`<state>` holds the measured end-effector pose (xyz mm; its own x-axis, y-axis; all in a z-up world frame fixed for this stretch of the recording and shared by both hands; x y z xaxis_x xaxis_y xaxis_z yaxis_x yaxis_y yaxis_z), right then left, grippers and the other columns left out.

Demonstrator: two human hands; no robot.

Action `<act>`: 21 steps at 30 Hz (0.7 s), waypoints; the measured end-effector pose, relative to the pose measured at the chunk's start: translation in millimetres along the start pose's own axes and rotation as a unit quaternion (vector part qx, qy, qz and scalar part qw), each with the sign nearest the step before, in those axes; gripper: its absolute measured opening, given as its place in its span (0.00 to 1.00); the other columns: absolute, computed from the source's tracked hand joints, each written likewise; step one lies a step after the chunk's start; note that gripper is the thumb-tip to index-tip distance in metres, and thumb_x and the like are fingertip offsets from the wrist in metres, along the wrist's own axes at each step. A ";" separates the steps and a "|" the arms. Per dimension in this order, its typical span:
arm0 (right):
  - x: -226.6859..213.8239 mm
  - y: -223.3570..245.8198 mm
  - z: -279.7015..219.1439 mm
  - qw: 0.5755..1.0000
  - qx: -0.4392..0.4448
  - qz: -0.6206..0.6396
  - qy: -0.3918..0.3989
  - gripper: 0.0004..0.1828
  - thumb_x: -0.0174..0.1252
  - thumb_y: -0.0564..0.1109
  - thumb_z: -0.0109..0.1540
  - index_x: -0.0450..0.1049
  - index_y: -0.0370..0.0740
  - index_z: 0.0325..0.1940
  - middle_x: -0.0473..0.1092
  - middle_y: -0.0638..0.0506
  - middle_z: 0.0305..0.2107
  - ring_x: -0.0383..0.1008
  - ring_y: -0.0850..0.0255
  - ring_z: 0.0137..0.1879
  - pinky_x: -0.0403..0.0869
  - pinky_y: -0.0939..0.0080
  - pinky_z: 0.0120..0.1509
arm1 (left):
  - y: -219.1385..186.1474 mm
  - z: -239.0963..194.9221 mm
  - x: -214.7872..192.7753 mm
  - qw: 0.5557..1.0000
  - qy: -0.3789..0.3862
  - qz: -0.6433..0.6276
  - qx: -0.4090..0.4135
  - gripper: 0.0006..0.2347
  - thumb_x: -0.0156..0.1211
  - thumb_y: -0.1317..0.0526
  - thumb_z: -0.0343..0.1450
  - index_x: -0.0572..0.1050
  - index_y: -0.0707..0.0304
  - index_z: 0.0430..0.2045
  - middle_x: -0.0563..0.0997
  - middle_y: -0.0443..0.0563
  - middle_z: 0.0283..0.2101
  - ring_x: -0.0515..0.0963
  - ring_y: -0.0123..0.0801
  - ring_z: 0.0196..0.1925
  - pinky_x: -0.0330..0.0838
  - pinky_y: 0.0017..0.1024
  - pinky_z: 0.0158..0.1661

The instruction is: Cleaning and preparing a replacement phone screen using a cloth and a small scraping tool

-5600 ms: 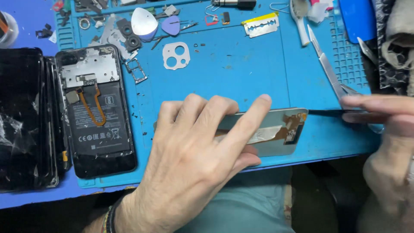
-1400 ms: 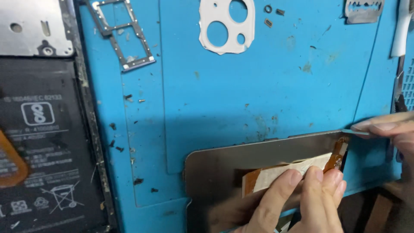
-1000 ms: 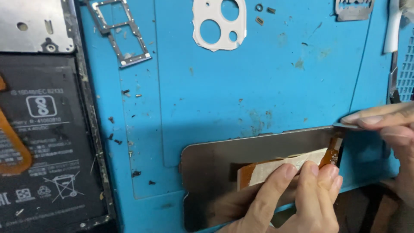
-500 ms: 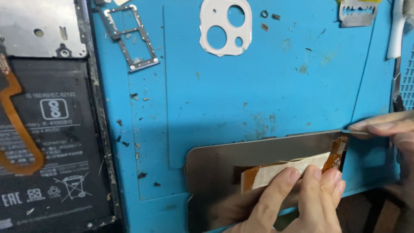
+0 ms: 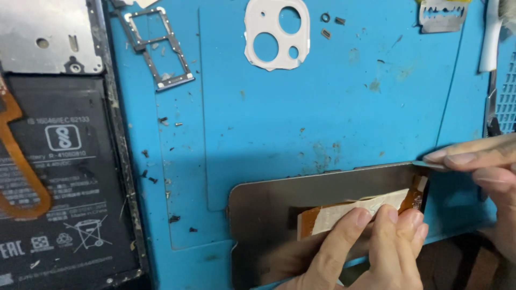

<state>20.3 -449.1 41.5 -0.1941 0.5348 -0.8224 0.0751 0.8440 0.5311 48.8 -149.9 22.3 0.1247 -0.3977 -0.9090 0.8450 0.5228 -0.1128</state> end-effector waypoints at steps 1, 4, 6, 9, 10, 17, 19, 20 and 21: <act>-4.1 -10.1 -6.5 0.991 -0.116 -0.043 0.055 0.43 0.67 0.47 0.51 0.56 0.48 0.69 0.65 0.42 0.65 0.76 0.48 0.69 0.79 0.48 0.77 | -1.0 -0.9 0.3 1.000 -0.004 -0.008 -0.013 0.14 0.51 0.56 0.87 0.66 0.52 0.69 0.74 0.35 0.69 0.73 0.12 0.73 0.75 0.15 0.73; 8.3 25.7 6.5 0.997 0.059 -0.033 -0.035 0.19 0.32 0.40 0.78 0.68 0.26 0.55 0.73 0.34 0.52 0.77 0.50 0.59 0.73 0.54 0.70 | 0.9 -2.1 -2.0 0.999 -0.015 -0.014 -0.029 0.14 0.53 0.55 0.88 0.68 0.49 0.70 0.75 0.35 0.67 0.74 0.13 0.72 0.76 0.15 0.74; 14.2 27.3 17.5 0.996 0.066 0.013 -0.056 0.16 0.36 0.39 0.78 0.70 0.27 0.50 0.73 0.35 0.49 0.79 0.49 0.58 0.76 0.55 0.70 | -14.5 -1.0 9.4 0.996 -0.040 -0.041 -0.068 0.12 0.58 0.50 0.88 0.75 0.47 0.65 0.80 0.34 0.63 0.78 0.11 0.70 0.77 0.18 0.74; 13.0 26.6 13.6 0.992 0.084 0.048 -0.081 0.18 0.37 0.41 0.80 0.71 0.28 0.46 0.74 0.36 0.47 0.80 0.49 0.56 0.78 0.55 0.69 | -15.0 2.9 8.3 0.990 -0.076 -0.047 -0.110 0.11 0.62 0.43 0.90 0.80 0.42 0.55 0.82 0.31 0.55 0.80 0.08 0.66 0.75 0.21 0.75; 10.7 26.1 9.4 0.992 0.095 0.036 -0.079 0.21 0.35 0.44 0.80 0.71 0.28 0.48 0.74 0.35 0.48 0.79 0.49 0.56 0.77 0.54 0.69 | -12.2 4.7 4.5 0.989 -0.083 -0.029 -0.119 0.12 0.61 0.40 0.91 0.79 0.39 0.48 0.80 0.29 0.52 0.77 0.04 0.65 0.73 0.21 0.75; 13.6 31.1 20.5 0.988 0.041 0.097 -0.112 0.18 0.39 0.41 0.76 0.71 0.25 0.45 0.75 0.33 0.43 0.82 0.45 0.54 0.82 0.53 0.65 | 10.1 11.4 -9.7 0.995 -0.085 0.048 0.026 0.13 0.59 0.43 0.91 0.71 0.45 0.61 0.74 0.31 0.61 0.75 0.11 0.65 0.75 0.21 0.70; 11.0 31.1 24.7 0.988 0.064 0.098 -0.102 0.16 0.47 0.41 0.70 0.74 0.27 0.37 0.77 0.34 0.41 0.83 0.47 0.51 0.82 0.56 0.60 | 5.7 12.0 -9.5 0.994 -0.104 0.027 -0.022 0.14 0.62 0.39 0.90 0.75 0.42 0.57 0.78 0.27 0.61 0.75 0.11 0.65 0.74 0.24 0.71; 9.7 33.2 26.3 0.988 0.062 0.097 -0.103 0.16 0.47 0.41 0.70 0.74 0.27 0.37 0.77 0.34 0.41 0.83 0.47 0.51 0.82 0.56 0.60 | 9.5 11.7 -12.2 0.994 -0.105 0.029 -0.022 0.14 0.62 0.39 0.90 0.75 0.42 0.57 0.78 0.27 0.61 0.75 0.11 0.65 0.74 0.24 0.71; 9.0 35.4 28.3 0.989 0.057 0.095 -0.095 0.16 0.45 0.41 0.71 0.74 0.26 0.39 0.77 0.34 0.41 0.82 0.48 0.51 0.82 0.56 0.60 | 12.1 11.5 -14.2 0.995 -0.098 0.027 -0.004 0.13 0.62 0.40 0.90 0.75 0.42 0.58 0.78 0.29 0.61 0.75 0.13 0.65 0.74 0.24 0.71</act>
<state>48.9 -413.3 47.2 0.0197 0.6730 -0.7393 0.2045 0.7211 0.6619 63.2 -146.6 38.4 0.2694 -0.5082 -0.8180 0.8299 0.5535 -0.0705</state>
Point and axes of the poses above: each hand's wrist, its own z-axis towards the middle knuckle, its own x-axis out of the palm, y = z × x, the point moved 3 cm from there along z, towards the middle knuckle
